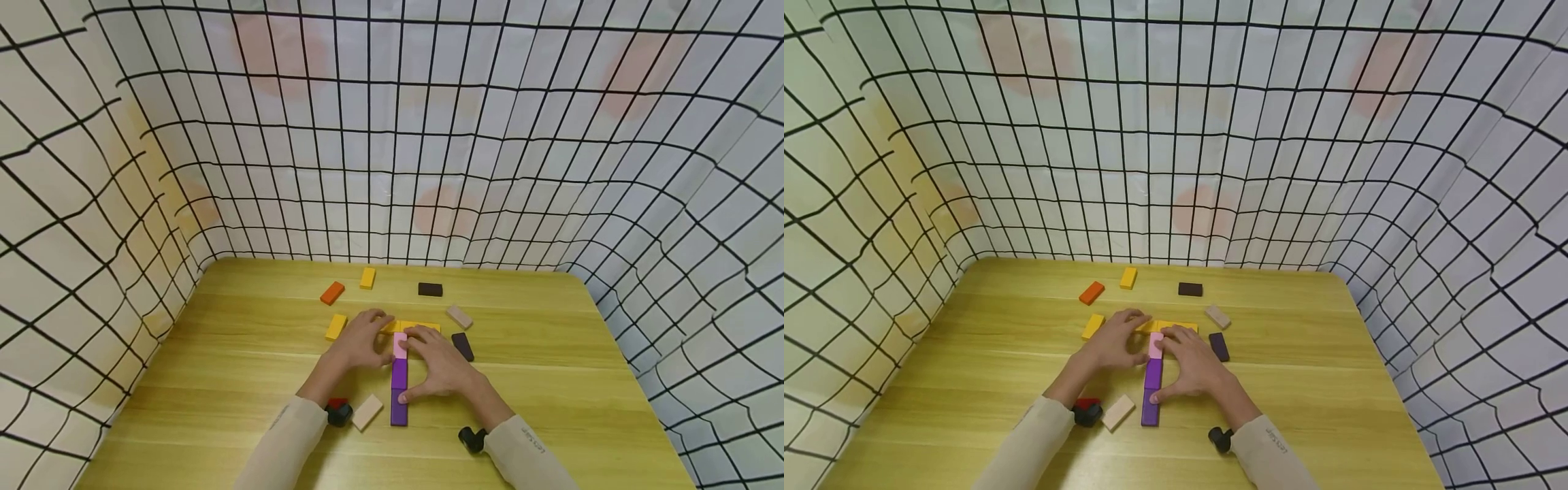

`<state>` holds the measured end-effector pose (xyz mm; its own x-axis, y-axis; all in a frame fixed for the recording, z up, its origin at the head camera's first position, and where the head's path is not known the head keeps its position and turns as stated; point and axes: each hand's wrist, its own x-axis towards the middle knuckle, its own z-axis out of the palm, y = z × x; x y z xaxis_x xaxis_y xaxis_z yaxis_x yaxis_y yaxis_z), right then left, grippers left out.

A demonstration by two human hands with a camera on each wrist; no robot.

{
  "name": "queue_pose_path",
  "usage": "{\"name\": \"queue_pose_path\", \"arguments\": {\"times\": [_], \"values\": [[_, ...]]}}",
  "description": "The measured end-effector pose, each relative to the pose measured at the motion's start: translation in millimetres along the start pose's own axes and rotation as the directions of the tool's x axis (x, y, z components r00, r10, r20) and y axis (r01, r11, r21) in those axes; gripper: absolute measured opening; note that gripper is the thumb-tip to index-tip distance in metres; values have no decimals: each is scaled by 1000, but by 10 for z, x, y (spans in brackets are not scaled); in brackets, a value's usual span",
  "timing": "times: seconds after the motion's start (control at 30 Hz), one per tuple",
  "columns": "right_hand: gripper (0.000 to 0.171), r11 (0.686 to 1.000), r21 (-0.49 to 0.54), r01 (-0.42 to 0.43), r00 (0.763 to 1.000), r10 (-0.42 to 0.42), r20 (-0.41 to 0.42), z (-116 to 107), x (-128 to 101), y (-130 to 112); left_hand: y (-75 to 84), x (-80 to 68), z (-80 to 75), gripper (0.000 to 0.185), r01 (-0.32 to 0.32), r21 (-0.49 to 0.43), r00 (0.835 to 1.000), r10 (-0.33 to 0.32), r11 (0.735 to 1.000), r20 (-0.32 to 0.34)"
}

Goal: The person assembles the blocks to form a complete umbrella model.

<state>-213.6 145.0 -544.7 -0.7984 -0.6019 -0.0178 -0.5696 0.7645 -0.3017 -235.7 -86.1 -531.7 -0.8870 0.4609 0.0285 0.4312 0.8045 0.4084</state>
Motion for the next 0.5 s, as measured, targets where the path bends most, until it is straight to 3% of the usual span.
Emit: {"name": "queue_pose_path", "arguments": {"times": [0.27, 0.5], "values": [[116, 1000, 9, 16, 1000, -16, -12, 6, -10, 10, 50, -139, -11, 136, -92, 100, 990, 79, 991, 120], [115, 999, 14, 44, 998, -43, -34, 25, -13, 19, 132, -178, 64, 146, -141, 159, 977, 112, 977, 180]]}}
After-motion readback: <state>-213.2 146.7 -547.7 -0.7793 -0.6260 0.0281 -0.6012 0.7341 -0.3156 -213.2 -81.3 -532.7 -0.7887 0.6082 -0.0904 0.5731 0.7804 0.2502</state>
